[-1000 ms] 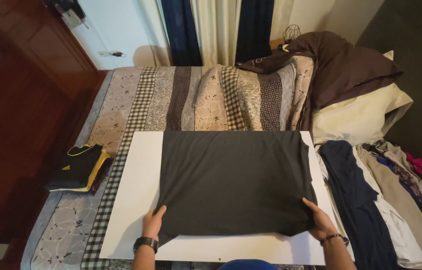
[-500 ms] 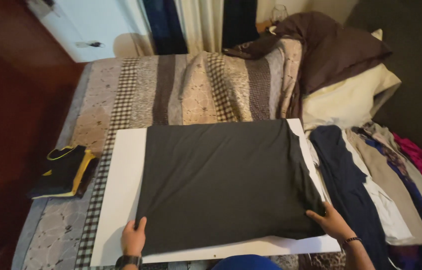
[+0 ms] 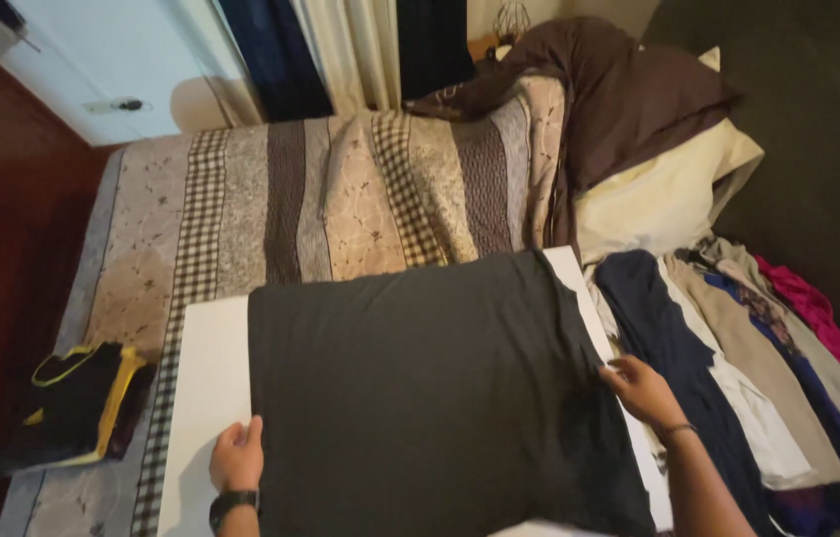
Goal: The person folds two t-shirts on a white board placed on a bed. They first fold a black t-shirt, then a dark blue t-shirt, smoothing and aligning each before stacking them on the bed.
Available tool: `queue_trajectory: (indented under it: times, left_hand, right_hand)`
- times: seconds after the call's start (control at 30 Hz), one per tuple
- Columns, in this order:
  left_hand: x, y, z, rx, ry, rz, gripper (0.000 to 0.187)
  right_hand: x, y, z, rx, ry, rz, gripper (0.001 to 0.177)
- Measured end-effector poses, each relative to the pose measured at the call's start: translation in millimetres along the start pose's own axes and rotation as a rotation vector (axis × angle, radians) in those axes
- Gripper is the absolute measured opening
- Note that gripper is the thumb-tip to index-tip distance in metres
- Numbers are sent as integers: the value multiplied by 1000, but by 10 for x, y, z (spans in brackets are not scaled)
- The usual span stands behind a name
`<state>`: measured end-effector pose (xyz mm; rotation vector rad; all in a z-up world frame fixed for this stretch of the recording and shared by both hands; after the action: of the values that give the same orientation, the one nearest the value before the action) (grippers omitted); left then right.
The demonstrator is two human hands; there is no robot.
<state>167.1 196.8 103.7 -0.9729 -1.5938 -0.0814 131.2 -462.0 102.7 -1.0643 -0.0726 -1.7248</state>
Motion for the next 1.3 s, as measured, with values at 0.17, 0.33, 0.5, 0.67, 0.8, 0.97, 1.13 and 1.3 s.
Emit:
queue_trajectory:
  times: [0.17,0.33,0.5,0.67,0.8,0.97,1.13,1.3]
  left_hand:
    - [-250,763,-536,-249,-39,-144,61]
    - [-564,1464,-837,-313,174,-293,63]
    - [-704,1776,-934,-304,351,-253,46]
    - [-580,2023,-982,-292,-41,-320,39]
    - [-468,2082,-1110,-302,-292,-344,40]
    - [-205,1985,-1424,-230,-605,-360,48]
    - [-240,2217,-1381,-172,-694,-341,52]
    - [-356,2424,-950,-114,-609,-385,59]
  right_hand:
    - [-226,760,398,163,295,-198,37]
    - [-456,1558,412,210,128,-272,46]
    - [-646,1970,329,160,37,-207,55]
    - [-714,2399,39,71,287,-265,29]
    - [-558,2293,339,67,519,-261,22]
    - [-439,2482,619,266,529,-300,31]
    - [-405,2467,710,202,426,-412,37]
    - [-377,1987,603,179,340,-494,44]
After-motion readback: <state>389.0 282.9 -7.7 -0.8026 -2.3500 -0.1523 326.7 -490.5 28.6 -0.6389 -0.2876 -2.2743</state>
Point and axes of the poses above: each hand's wrist, its own y-axis towards the middle knuckle, its own x-axis out of the back of the hand, z = x × y, the point moved 5 cm from there along y, towards the middle knuckle, and after that the axes turned 11 degrees about y, right-handed, at the moved point
